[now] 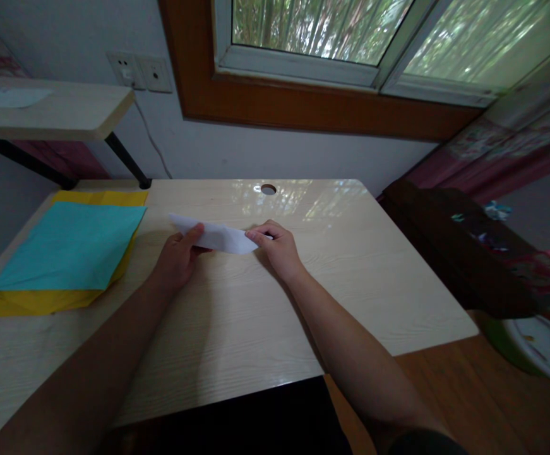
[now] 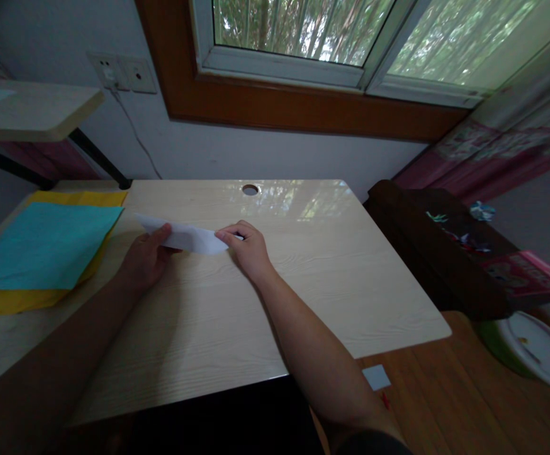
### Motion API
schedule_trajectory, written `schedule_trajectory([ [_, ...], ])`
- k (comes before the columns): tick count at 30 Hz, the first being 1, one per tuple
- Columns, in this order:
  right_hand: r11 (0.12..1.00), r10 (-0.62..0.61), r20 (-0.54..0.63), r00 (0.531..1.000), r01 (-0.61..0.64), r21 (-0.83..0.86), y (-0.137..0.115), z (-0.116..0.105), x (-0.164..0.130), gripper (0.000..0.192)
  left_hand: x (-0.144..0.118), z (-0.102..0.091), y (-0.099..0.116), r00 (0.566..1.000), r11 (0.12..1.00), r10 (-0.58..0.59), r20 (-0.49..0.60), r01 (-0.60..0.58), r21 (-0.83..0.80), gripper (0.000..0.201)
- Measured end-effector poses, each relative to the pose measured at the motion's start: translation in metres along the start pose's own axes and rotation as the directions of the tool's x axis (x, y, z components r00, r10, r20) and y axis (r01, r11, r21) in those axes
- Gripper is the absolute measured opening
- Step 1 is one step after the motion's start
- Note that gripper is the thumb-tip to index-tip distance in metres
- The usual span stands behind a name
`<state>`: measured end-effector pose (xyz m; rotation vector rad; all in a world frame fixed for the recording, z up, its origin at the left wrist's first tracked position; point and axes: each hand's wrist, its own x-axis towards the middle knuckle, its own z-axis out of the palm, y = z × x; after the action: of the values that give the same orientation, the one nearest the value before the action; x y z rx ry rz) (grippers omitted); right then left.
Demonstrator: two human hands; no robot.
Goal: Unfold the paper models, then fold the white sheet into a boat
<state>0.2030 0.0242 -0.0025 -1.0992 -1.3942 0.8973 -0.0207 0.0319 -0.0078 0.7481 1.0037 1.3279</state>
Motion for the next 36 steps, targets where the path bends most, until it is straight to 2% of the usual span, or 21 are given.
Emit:
schedule_trajectory([
  [4,1.000,-0.016,0.014,1.000,0.016,-0.018,0.002,0.001,0.000,0.016,0.003,0.001,0.003,0.995,0.990,0.086,-0.052,-0.091,-0.105,0.025],
  [9,1.000,-0.022,0.026,0.999,0.022,-0.010,0.003,0.002,0.000,0.014,0.007,0.000,0.008,0.967,0.974,0.148,-0.210,-0.179,-0.138,0.017],
  [16,1.000,-0.020,0.044,0.999,0.021,-0.015,0.002,0.001,0.001,0.014,0.009,-0.003,0.010,0.960,0.959,0.158,-0.231,-0.205,-0.195,0.013],
  [21,1.000,-0.008,0.011,1.000,0.008,0.001,0.001,0.000,0.001,0.014,0.009,-0.003,0.009,0.975,0.975,0.154,-0.160,-0.176,-0.135,0.021],
  [25,1.000,0.015,-0.009,1.000,-0.015,0.007,0.002,0.000,0.001,0.015,0.006,-0.002,0.006,0.985,0.981,0.158,-0.064,-0.164,-0.100,0.026],
  [30,0.999,0.036,-0.021,0.999,-0.036,0.038,0.004,-0.001,0.001,0.018,-0.001,0.000,0.002,0.993,0.995,0.099,0.068,-0.101,0.016,0.031],
  [33,0.989,0.099,0.012,0.995,-0.100,0.108,0.005,0.000,0.000,0.022,-0.003,-0.003,-0.004,0.987,0.988,0.053,0.149,-0.074,0.138,0.035],
  [36,0.959,0.181,0.118,0.976,-0.202,0.200,0.004,0.004,-0.002,0.027,-0.003,-0.007,-0.010,0.987,0.957,0.016,0.157,-0.061,0.285,0.039],
])
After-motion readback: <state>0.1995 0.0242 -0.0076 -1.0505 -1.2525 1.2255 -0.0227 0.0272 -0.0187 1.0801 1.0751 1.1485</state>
